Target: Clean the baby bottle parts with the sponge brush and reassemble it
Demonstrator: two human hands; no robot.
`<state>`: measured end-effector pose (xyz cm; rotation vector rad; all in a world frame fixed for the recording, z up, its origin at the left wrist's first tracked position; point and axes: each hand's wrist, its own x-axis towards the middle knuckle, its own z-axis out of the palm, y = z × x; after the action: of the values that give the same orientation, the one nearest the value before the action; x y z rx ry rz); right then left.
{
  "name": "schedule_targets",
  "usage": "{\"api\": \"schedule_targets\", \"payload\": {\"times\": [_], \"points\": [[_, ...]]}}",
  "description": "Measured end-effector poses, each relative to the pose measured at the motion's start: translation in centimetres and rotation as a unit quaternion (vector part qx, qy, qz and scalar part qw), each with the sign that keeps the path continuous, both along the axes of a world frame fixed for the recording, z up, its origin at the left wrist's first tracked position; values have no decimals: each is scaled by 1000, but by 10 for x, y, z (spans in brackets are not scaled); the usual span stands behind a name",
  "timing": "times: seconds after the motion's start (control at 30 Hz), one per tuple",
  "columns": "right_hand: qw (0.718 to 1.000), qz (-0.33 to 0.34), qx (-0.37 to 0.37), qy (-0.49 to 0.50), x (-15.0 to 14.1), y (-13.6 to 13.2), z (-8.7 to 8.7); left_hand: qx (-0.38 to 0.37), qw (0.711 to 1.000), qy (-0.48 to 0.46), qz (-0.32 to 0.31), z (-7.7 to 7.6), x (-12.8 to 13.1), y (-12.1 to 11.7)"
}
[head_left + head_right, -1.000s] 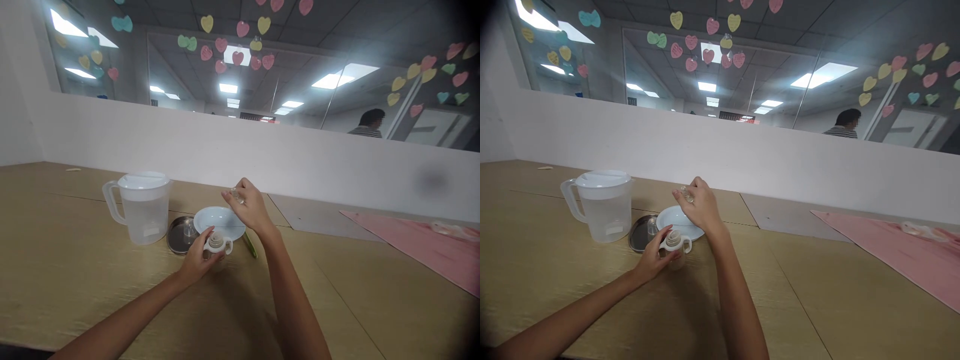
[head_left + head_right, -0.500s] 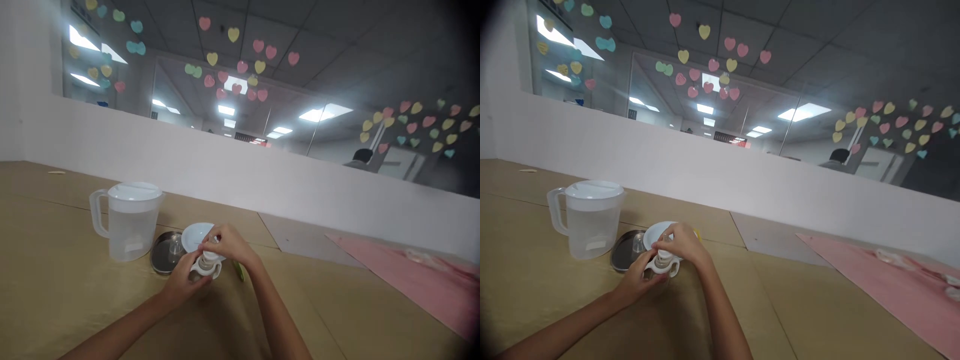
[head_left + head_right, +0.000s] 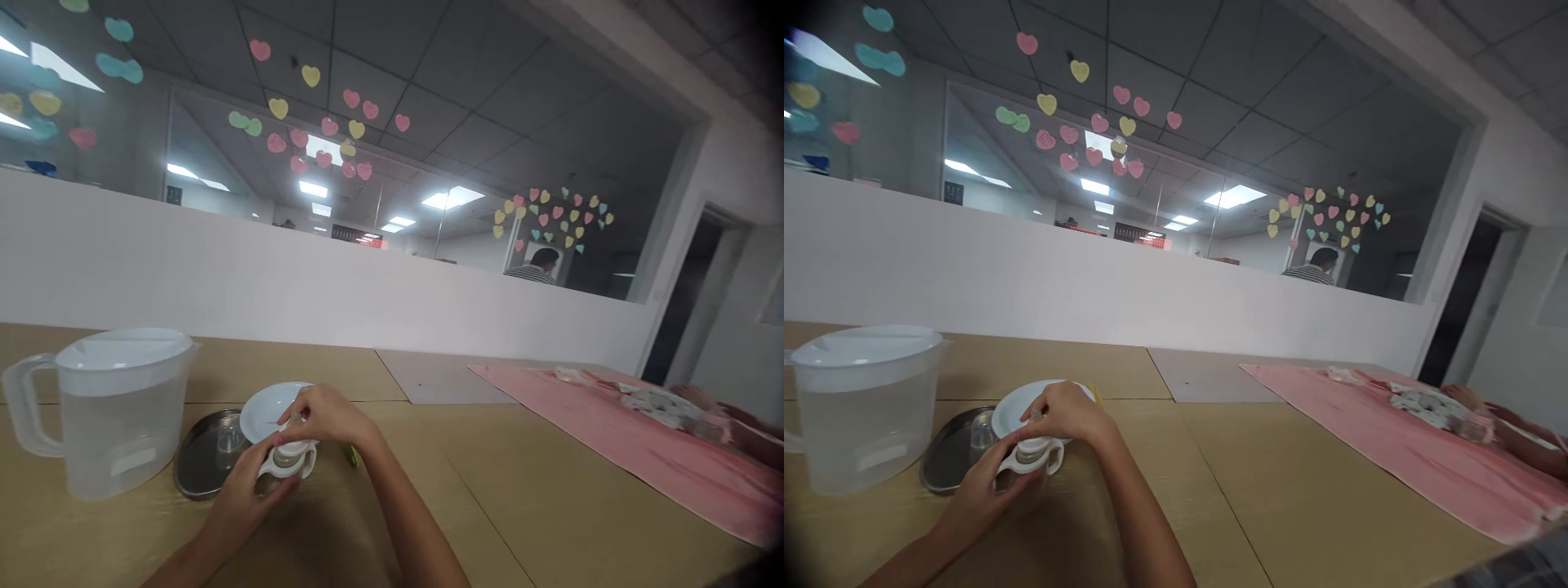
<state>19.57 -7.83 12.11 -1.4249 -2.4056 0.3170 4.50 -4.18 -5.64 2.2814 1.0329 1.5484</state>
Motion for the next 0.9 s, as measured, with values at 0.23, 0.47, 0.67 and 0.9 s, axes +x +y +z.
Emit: {"api": "schedule_targets", "payload": {"times": [0.23,0.47,0.67,0.9], "points": [[1000,12,-8,-18,-1,-4,2,19,1000,9,14,-8,-2,5],[999,25,0,37,2,-7,9,33,999,33,13,10,-2,-4],[996,-27,61,57,6,-2,10,15,1000,23,0,26,-3,-12],[999,18,11,49,7,10,1,-36,999,0,-13,29,-2,-15]]}}
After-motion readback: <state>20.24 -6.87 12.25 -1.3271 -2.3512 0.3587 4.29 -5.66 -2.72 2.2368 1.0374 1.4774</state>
